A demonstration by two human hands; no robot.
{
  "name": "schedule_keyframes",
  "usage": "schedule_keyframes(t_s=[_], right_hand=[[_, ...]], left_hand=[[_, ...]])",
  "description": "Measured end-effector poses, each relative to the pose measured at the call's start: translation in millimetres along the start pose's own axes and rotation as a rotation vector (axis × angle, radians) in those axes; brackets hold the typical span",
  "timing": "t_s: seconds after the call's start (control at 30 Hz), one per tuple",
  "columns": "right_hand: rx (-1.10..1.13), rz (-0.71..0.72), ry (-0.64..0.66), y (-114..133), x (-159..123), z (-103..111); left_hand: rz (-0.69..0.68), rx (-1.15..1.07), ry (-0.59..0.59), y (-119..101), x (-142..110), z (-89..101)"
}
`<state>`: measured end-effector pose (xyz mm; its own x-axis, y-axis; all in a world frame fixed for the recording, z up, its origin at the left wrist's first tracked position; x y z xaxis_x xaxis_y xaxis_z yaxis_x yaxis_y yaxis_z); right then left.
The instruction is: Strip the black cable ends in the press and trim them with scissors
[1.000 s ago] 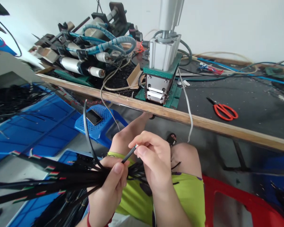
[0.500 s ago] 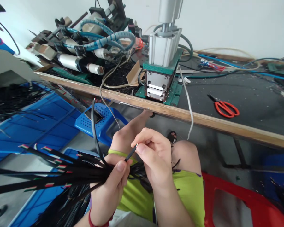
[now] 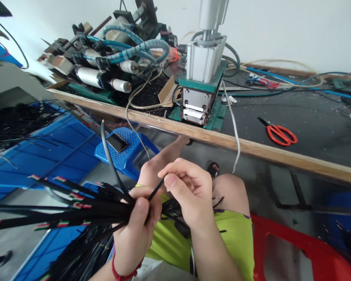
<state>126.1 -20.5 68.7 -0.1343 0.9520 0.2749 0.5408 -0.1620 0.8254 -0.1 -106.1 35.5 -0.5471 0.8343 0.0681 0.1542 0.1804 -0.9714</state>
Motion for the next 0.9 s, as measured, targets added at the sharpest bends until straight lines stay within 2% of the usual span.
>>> schedule_keyframes(t_s=[0.1,0.23,0.53,0.73,0.9], right_hand=[[0.060,-0.031,0.053,-3,2,-5],[0.118,-0.049,0.119,-3,4,-12],[0.128,0.002,0.188,-13,3,-16],[0.182,-0.050,0.159,-27,1,-16],[0.204,-0.123,0.153,-31,0,-18]], left_hand=[[0.070,-0.172,0.123,3,-1,-10.4],[0.190,-0.224,0.214,8,-2,-20.1],[0.291,-0.334,0.170,1,10,-24.0],[0.191,-0.314,0.141,-10,12,-17.1],[0.210,-0.246,0.088,0,8,-8.2]])
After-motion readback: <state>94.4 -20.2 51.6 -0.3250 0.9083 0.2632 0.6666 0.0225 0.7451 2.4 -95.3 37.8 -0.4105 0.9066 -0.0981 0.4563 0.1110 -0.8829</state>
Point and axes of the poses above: each hand's wrist, its own x-axis towards the middle knuckle, its own z-axis out of the back of the hand, y = z × x, the point moved 9 cm from there along x, towards the middle knuckle, and after that the axes turned 7 degrees about -y, right-handed, at the moved point
